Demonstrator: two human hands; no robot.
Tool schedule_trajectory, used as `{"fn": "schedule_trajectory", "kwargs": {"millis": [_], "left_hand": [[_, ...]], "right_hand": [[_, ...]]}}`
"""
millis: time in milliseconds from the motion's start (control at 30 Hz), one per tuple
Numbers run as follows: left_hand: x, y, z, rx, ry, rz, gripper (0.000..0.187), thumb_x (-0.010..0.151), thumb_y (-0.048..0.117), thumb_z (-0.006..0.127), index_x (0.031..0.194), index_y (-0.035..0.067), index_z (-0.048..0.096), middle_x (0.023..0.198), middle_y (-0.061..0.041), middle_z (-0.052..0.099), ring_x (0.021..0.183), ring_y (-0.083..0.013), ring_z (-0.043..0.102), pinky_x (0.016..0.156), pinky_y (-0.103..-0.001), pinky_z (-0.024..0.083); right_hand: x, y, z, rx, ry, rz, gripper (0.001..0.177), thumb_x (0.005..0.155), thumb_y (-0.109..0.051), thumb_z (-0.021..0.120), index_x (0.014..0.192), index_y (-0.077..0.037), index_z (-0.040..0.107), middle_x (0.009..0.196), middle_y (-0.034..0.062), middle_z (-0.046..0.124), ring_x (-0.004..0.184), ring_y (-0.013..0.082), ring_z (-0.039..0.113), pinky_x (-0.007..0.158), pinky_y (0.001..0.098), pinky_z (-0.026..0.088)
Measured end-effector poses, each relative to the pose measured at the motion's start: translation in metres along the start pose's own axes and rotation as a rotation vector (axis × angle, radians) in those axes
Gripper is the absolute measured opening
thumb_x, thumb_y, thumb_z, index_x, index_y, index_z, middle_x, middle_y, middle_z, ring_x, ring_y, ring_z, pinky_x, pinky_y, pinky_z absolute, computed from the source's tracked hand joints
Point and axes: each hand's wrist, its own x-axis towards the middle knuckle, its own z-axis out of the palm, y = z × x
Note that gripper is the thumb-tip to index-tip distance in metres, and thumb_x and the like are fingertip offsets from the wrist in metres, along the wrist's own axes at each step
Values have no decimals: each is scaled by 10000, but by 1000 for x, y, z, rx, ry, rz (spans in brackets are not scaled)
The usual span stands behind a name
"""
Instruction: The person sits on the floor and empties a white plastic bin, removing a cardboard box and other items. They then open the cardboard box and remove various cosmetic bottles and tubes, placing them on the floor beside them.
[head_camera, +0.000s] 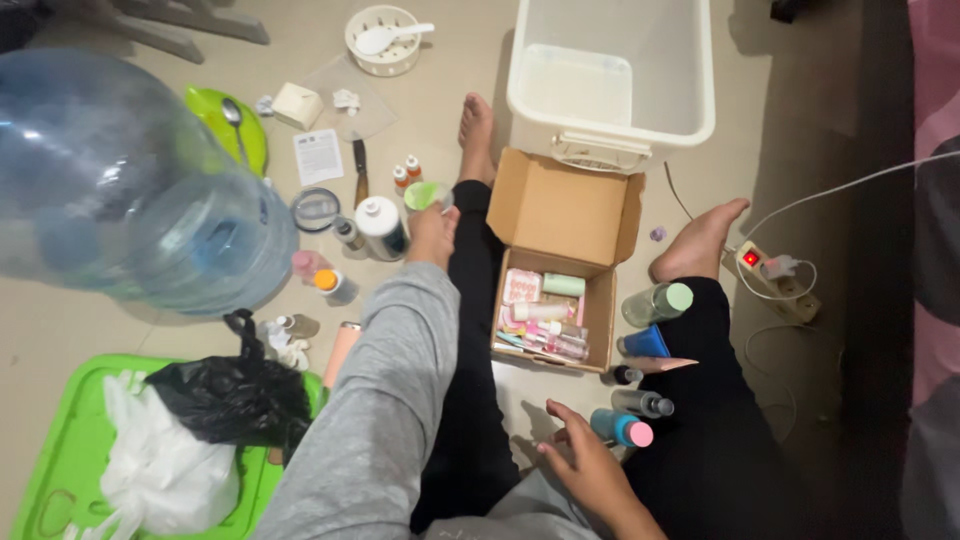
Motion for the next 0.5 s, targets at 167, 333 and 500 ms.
{"fn": "schedule_trajectory", "kwargs": {"millis": [167, 333, 500], "left_hand": [[44, 2, -8, -108, 119, -68, 363, 957, 6, 590, 1306, -37, 500, 1091, -233, 643, 826, -339, 733, 695, -381, 632], [67, 3, -10, -63, 117, -159, 357, 989, 53, 548, 1319, -56, 466, 1100, -289, 667, 849, -360, 753, 638, -328, 632], [66, 6, -10, -45, 190, -167, 374, 972, 33, 572, 1331, -30, 488, 1196, -236, 613, 918, -345, 729, 714, -365, 678]], "right_hand": [[28, 6, -11, 34, 152, -75, 598, 877, -191, 745, 1421, -125, 507, 1277, 44, 695, 925, 146, 699, 821, 316, 569], [76, -6, -32, 5, 268, 63, 494, 894, -222, 704, 1364, -132, 580, 1141, 69, 737, 776, 233, 681, 705, 355, 548], [140, -2, -51, -248, 459, -217, 334, 959, -159, 659, 1279, -61, 654, 1125, 191, 690, 1022, 388, 663, 854, 450, 532]]}}
